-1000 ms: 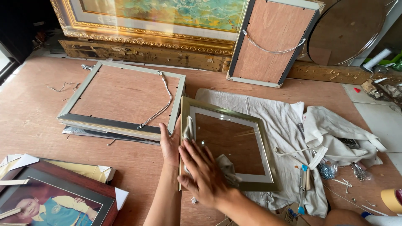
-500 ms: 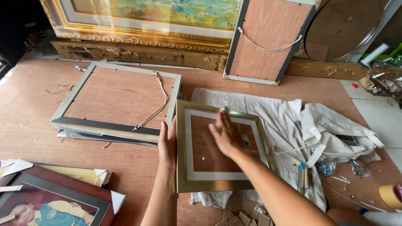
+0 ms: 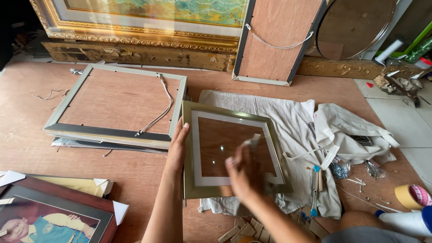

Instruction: The person sits on the floor and assembles a picture frame by attaching a metal hanging wire to the back using a staple gun. They wipe the frame with a cloth, remove protective plastic, and secure the wire at multiple points.

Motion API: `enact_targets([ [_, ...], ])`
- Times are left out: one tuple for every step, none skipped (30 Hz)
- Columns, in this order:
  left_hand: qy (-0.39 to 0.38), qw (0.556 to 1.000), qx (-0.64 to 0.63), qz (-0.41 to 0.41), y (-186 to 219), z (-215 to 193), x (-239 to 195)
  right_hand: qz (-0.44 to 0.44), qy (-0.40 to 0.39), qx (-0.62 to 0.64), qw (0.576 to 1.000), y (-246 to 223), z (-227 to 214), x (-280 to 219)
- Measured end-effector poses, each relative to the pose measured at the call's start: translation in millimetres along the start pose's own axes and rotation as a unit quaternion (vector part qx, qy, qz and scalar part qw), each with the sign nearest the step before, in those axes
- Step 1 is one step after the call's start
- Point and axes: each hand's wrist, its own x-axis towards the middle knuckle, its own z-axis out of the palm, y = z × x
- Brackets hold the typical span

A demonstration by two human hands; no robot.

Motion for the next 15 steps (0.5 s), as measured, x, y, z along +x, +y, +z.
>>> enact_targets([
  [0.000,1.000,0.000,0.000,-5,-1,6,0.001,0.000,0.000,1.000,-23,-8,-14],
  [-0.002,1.000,-0.002,0.012,-11,-3,12,-0.069,-0.087,-0.050,0.993,-46,-15,-29],
  [-0.004,1.000,-0.005,0.024,-16,-5,17,-0.137,-0.173,-0.099,0.970,-70,-23,-43],
  [-0.003,1.000,-0.004,0.023,-14,-6,15,-0.137,-0.174,-0.098,0.970,-61,-2,-44],
  [-0.008,1.000,-0.013,0.017,-11,-7,12,-0.204,-0.168,-0.045,0.963,-52,18,-45],
  [-0.015,1.000,-0.023,0.011,-8,-6,10,-0.268,-0.159,0.007,0.950,-43,38,-45],
  [-0.016,1.000,-0.022,0.011,-13,-7,14,-0.268,-0.158,0.007,0.950,-33,31,-41],
  [-0.016,0.999,-0.021,0.017,-17,-8,18,-0.283,-0.168,-0.016,0.944,-22,24,-37],
  [-0.016,0.999,-0.021,0.024,-23,-9,22,-0.298,-0.178,-0.039,0.937,-12,17,-33],
  [-0.016,0.999,-0.022,0.023,-19,-5,15,-0.298,-0.179,-0.040,0.937,10,13,-29],
  [-0.011,1.000,0.009,-0.001,-15,-1,7,-0.274,-0.159,-0.086,0.945,32,8,-25],
  [-0.006,0.999,0.038,-0.023,-11,4,0,-0.251,-0.137,-0.132,0.949,54,2,-21],
  [-0.007,0.999,0.037,-0.023,-19,4,6,-0.251,-0.137,-0.133,0.949,79,-7,-16],
  [-0.012,0.995,0.085,0.040,-29,2,10,-0.228,-0.128,-0.122,0.958,105,-16,-13],
  [-0.017,0.985,0.133,0.104,-38,0,13,-0.204,-0.119,-0.112,0.965,130,-25,-10],
])
